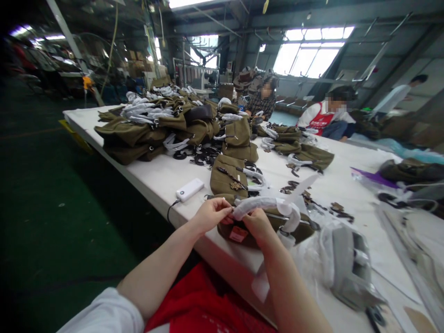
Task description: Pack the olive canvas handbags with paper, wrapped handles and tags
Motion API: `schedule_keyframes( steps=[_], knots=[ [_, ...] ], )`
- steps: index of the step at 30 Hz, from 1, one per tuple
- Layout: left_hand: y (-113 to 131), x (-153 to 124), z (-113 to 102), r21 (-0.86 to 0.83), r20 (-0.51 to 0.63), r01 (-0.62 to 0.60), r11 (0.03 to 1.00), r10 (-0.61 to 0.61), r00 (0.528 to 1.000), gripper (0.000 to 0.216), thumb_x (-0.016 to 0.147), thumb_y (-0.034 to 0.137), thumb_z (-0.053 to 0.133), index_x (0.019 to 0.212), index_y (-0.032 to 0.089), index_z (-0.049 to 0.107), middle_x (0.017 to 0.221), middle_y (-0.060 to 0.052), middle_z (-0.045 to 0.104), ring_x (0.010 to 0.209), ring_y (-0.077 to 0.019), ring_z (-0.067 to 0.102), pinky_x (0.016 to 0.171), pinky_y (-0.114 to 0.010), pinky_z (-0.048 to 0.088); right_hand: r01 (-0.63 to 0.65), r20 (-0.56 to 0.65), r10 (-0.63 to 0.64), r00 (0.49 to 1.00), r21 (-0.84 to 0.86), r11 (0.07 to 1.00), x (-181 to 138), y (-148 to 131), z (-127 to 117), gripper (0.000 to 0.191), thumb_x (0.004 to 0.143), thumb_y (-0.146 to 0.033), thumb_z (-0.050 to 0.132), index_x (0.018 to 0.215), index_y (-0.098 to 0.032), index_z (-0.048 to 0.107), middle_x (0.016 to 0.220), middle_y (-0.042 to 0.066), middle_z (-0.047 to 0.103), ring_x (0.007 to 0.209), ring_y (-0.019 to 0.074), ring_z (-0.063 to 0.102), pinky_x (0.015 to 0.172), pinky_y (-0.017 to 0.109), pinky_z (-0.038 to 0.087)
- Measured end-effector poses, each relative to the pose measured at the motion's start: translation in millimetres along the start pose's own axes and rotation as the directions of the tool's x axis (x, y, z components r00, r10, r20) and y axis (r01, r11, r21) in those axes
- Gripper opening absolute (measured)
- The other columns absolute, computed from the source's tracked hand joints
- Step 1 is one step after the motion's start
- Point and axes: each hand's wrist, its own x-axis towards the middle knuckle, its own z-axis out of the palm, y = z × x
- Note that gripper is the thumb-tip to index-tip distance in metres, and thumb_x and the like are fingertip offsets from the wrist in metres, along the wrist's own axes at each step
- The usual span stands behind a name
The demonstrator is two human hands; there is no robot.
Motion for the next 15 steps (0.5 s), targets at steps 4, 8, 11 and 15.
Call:
schedule_keyframes(
  steps=[4,8,11,15],
  knots=[
    [-4.9,0.6,2.1,-0.036,-0.047,-0.011,0.999,0.009,0.999,0.018,0.078,0.026,0.072,0.079,0.013,0.06,0.061,0.0,0.068,0.048,-0.0093,0.065,0.046,-0.015,0.051,0.023,-0.034,-0.024,0.999,-0.036,0.999,-0.6,3.8,3.0,0.025,0.065,-0.04,0.074,0.07,-0.016,0.071,0.073,0.006,0.072,0.07,0.0226,0.063,0.065,0.032,0.048],
    [-10.6,1.3,5.4,0.009,-0.105,-0.082,0.997,0.082,0.991,0.014,0.078,0.024,0.07,0.077,0.014,0.06,0.058,0.003,0.066,0.045,-0.0091,0.063,0.042,-0.015,0.048,0.038,-0.054,-0.043,0.998,-0.076,0.996,0.1,10.5,2.9,0.027,0.069,-0.044,0.071,0.071,-0.017,0.071,0.076,0.007,0.073,0.072,0.0238,0.064,0.066,0.033,0.049],
    [-14.2,1.5,6.2,0.054,-0.125,-0.134,0.989,0.14,0.982,0.011,0.078,0.023,0.068,0.075,0.014,0.062,0.058,0.003,0.066,0.045,-0.0084,0.063,0.043,-0.015,0.047,0.061,-0.049,-0.065,0.997,-0.091,0.994,0.2,11.7,1.2,0.024,0.069,-0.041,0.07,0.071,-0.017,0.071,0.076,0.006,0.072,0.072,0.0226,0.063,0.067,0.032,0.049],
    [-18.0,3.2,8.3,0.076,-0.134,-0.141,0.987,0.15,0.98,0.014,0.078,0.026,0.069,0.075,0.014,0.064,0.059,0.002,0.066,0.045,-0.0082,0.062,0.044,-0.015,0.047,0.112,-0.052,-0.12,0.991,-0.138,0.984,1.8,9.8,1.1,0.023,0.07,-0.038,0.067,0.067,-0.016,0.068,0.071,0.004,0.069,0.067,0.0192,0.059,0.064,0.03,0.046]
  ],
)
